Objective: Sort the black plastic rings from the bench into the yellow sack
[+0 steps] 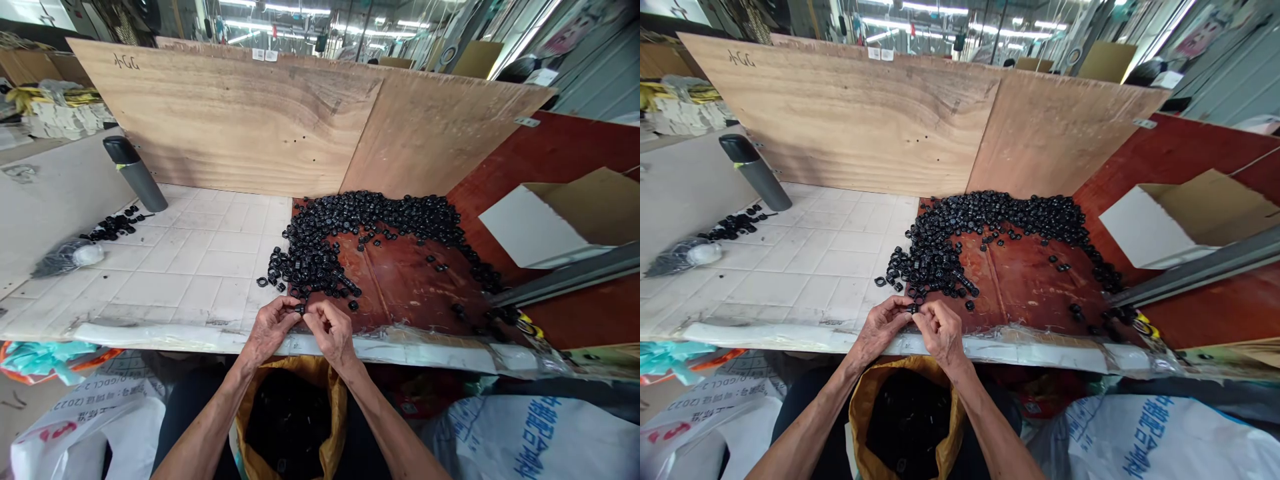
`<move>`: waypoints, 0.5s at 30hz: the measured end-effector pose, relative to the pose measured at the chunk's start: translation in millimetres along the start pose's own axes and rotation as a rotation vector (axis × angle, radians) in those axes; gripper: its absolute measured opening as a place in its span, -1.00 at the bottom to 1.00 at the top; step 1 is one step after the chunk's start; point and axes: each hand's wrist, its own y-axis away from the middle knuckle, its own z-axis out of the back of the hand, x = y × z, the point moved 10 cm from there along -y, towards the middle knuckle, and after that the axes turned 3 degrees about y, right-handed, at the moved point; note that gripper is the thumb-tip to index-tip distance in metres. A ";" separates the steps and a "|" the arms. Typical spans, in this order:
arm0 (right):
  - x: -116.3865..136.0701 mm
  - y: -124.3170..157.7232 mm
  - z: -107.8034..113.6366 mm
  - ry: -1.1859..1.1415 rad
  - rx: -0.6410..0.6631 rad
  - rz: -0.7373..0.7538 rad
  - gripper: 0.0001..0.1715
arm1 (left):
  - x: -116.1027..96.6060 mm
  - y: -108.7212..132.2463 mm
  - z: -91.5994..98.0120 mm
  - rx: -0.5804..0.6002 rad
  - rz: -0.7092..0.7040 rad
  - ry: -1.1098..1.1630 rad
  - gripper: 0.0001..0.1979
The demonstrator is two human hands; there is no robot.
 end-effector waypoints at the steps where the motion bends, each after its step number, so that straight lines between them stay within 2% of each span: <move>1: 0.6 -0.3 -0.7 -0.025 0.012 0.002 -0.74 | -0.8 0.1 0.4 0.000 -0.009 -0.012 -0.63; 5: -2.8 -1.6 -0.8 -0.015 0.012 0.006 -0.74 | 3.0 -0.8 0.7 0.017 -0.001 -0.012 -0.62; 9: -2.8 3.3 -4.1 -0.104 0.010 0.010 -0.79 | 3.8 0.3 -3.9 0.058 -0.006 0.008 -0.64; 11: -6.1 12.3 -11.3 -0.148 0.045 -0.086 -0.78 | -0.7 6.3 -7.9 0.081 -0.036 -0.067 -0.68; 15: -23.8 45.3 -23.9 -0.315 0.109 -0.446 -0.71 | -25.1 32.3 -17.6 0.116 -0.208 -0.420 -0.79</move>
